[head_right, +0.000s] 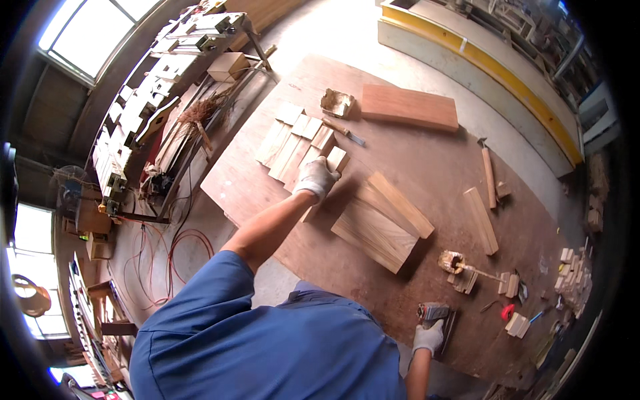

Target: The person assembles small wooden blocks into a larger structure. They apply glue to the edges of the blocks using a brush and then use a nail gun to fasten them together. The process is repeated for multiple blocks, gradually building up the structure.

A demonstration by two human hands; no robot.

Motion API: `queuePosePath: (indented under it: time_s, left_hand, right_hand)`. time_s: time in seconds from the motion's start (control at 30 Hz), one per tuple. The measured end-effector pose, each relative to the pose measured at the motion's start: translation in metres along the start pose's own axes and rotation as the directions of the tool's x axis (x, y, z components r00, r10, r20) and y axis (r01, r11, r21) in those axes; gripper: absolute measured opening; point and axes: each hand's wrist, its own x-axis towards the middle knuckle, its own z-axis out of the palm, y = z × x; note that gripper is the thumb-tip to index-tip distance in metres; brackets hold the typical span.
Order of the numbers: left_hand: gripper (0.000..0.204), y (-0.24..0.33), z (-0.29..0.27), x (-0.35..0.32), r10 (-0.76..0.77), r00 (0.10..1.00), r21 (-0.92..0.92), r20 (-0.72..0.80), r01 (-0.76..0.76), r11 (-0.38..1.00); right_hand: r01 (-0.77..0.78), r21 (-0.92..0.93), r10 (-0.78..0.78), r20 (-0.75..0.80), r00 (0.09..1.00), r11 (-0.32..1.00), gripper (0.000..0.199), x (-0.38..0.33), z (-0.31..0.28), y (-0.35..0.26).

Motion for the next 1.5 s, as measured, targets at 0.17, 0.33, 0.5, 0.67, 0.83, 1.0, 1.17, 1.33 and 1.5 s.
queuePosePath:
  time_s: [0.17, 0.33, 0.5, 0.67, 0.83, 1.0, 1.17, 1.33, 1.5]
  left_hand:
    - [0.038, -0.032, 0.046, 0.0, 0.068, 0.99, 0.036, -0.123, -0.064, 0.997]
    - [0.036, -0.049, 0.043, -0.067, 0.517, 0.856, 0.254, -0.004, -0.5, 0.828]
    - [0.042, -0.081, 0.051, -0.083, 0.561, 0.777, 0.426, 0.285, -0.627, 0.652]
    - [0.052, -0.088, 0.04, -0.068, 0.572, 0.754, 0.518, 0.324, -0.647, 0.56]
    - [0.049, -0.093, 0.032, -0.042, 0.561, 0.747, 0.503, 0.357, -0.66, 0.558]
    - [0.051, -0.078, 0.033, -0.047, 0.577, 0.776, 0.408, 0.252, -0.626, 0.664]
    - [0.055, -0.011, 0.047, -0.076, 0.674, 0.724, 0.108, 0.145, -0.689, 0.717]
    - [0.058, 0.083, 0.071, -0.063, 0.821, 0.545, 0.139, 0.17, -0.838, 0.528]
    - [0.065, 0.12, 0.111, -0.048, 0.829, 0.422, 0.107, 0.367, -0.904, 0.413]
  right_hand:
    - [0.004, 0.011, -0.004, -0.012, 1.0, 1.0, 0.087, 0.001, 0.0, -0.001]
    - [-0.022, -0.002, 0.022, -0.031, 0.999, 1.0, 0.09, -0.005, -0.001, -0.002]
    - [-0.051, 0.001, 0.051, 0.007, 0.999, 0.999, 0.093, -0.002, -0.002, 0.0]
    - [-0.057, -0.017, 0.057, 0.012, 0.998, 0.998, 0.09, -0.009, -0.016, -0.017]
    - [-0.021, -0.012, 0.021, -0.008, 1.0, 1.0, 0.088, -0.01, -0.008, -0.013]
    - [0.0, -0.008, -0.001, -0.004, 1.0, 1.0, 0.089, 0.0, 0.0, -0.003]
    - [0.021, -0.021, -0.022, -0.03, 0.999, 1.0, 0.091, -0.003, 0.012, 0.006]
    - [-0.017, 0.005, 0.017, -0.002, 1.0, 1.0, 0.088, -0.007, 0.008, 0.001]
    - [0.007, 0.05, -0.01, 0.059, 0.998, 0.999, 0.08, -0.002, -0.011, -0.003]
